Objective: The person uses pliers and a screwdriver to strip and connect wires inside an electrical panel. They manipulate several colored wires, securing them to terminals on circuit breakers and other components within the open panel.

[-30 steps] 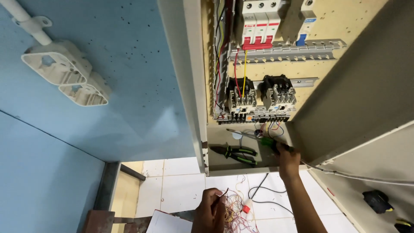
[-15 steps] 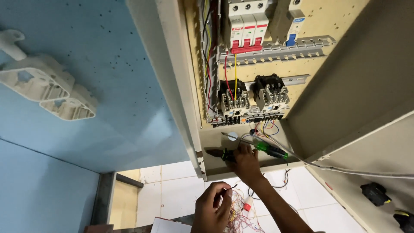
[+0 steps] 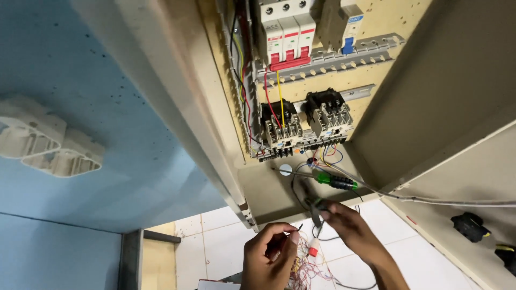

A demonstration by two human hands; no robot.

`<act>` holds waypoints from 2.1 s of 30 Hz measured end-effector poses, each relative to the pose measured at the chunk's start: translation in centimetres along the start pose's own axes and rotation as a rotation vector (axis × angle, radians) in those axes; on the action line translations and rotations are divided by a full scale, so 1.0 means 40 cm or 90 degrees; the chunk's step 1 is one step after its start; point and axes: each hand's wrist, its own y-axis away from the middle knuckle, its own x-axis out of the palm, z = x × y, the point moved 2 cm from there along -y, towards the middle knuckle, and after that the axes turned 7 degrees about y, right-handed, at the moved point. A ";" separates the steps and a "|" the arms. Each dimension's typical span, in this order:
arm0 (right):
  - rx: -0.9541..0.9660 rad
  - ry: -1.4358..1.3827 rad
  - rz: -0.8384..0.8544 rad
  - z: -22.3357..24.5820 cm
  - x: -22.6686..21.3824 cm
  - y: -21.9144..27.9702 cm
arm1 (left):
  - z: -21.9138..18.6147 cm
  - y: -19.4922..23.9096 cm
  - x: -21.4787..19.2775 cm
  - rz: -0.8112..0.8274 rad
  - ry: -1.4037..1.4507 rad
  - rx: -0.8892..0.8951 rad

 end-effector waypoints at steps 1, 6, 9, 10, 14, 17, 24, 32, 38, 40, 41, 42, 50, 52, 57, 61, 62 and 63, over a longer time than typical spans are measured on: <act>0.003 -0.003 -0.004 0.006 -0.006 0.033 | -0.003 -0.002 0.003 0.005 -0.002 -0.003; 0.379 -0.078 -0.351 0.225 0.032 0.223 | -0.026 -0.017 0.023 0.002 0.037 -0.040; 0.102 -0.045 -0.197 0.029 0.009 0.272 | -0.061 -0.023 0.043 0.002 0.037 0.025; 0.104 -0.052 -0.200 0.018 0.030 0.287 | -0.066 -0.023 0.048 0.007 0.031 0.025; -0.086 -0.162 -0.149 0.003 0.055 0.325 | -0.077 -0.022 0.070 -0.036 -0.027 0.082; -0.058 -0.069 -0.136 -0.019 0.061 0.354 | -0.103 -0.010 0.077 -0.050 -0.079 0.116; -0.085 0.092 -0.227 0.066 0.076 0.357 | -0.117 0.005 0.096 -0.044 -0.140 0.178; -0.039 0.103 -0.257 0.142 0.037 0.362 | -0.120 0.025 0.137 -0.067 -0.131 0.207; -0.060 0.038 -0.205 0.150 0.000 0.344 | -0.148 0.026 0.169 -0.081 -0.143 0.265; -0.037 0.046 -0.210 0.155 -0.015 0.349 | -0.154 0.032 0.188 -0.082 -0.160 0.279; -0.062 0.060 -0.217 0.152 -0.023 0.349 | -0.157 0.035 0.196 -0.100 -0.193 0.305; -0.086 0.073 -0.223 0.149 -0.031 0.348 | -0.161 0.037 0.205 -0.118 -0.225 0.330; -0.167 0.088 -0.206 0.147 -0.086 0.368 | -0.159 0.062 0.291 -0.186 -0.308 0.457; -0.170 0.096 -0.205 0.151 -0.100 0.375 | -0.174 0.068 0.314 -0.195 -0.301 0.479; -0.196 0.097 -0.210 0.111 -0.119 0.401 | -0.192 0.097 0.351 -0.258 -0.303 0.466; -0.192 0.170 -0.219 0.152 -0.127 0.420 | -0.173 0.118 0.361 -0.308 -0.360 0.497; -0.169 0.177 -0.213 0.159 -0.129 0.423 | -0.169 0.121 0.362 -0.307 -0.353 0.503; -0.142 0.184 -0.208 0.164 -0.129 0.429 | -0.164 0.126 0.363 -0.302 -0.345 0.508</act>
